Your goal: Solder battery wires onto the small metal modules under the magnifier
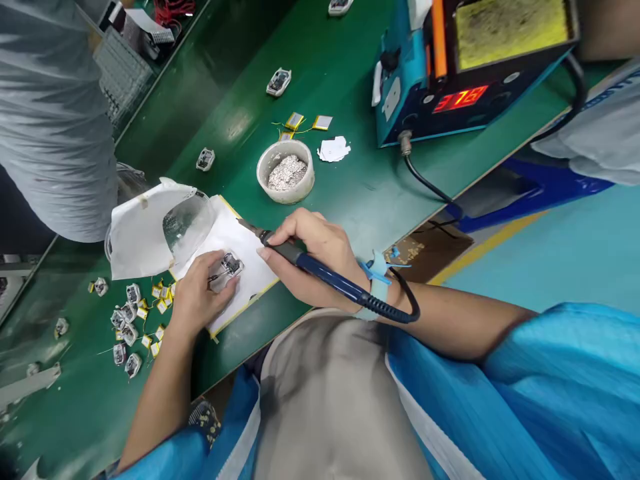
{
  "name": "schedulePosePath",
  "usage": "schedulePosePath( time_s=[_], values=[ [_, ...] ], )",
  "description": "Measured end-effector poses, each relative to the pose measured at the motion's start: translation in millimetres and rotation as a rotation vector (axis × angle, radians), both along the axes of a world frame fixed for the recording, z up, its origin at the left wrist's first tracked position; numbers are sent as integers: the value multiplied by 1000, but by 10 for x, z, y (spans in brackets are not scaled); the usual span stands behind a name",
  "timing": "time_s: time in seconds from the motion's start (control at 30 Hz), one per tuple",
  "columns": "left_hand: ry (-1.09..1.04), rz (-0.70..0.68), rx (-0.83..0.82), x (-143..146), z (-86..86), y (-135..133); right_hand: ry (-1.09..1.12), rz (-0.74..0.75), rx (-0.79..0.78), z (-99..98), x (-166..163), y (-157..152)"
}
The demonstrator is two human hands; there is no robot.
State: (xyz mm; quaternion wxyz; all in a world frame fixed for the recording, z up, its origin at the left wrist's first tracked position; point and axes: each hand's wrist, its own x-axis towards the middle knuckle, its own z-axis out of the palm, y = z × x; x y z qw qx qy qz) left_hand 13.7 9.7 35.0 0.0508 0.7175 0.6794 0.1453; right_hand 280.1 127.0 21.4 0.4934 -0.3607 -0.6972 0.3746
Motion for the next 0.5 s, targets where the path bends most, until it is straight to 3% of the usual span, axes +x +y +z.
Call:
schedulePosePath(
  time_s=[0.17, 0.27, 0.37, 0.5],
  values=[
    [-68, -6, -135, -108, 191, -395, -41, 135, -192, 167, 52, -15],
    [-19, -50, -207, -139, 206, -673, -59, 235, -230, 233, -42, -5],
    [-29, -91, -124, -166, 160, -753, -72, 299, -183, 218, -254, -4],
    [-74, -33, 134, -187, 61, -553, -47, 308, -129, 48, -496, -13]
  ],
)
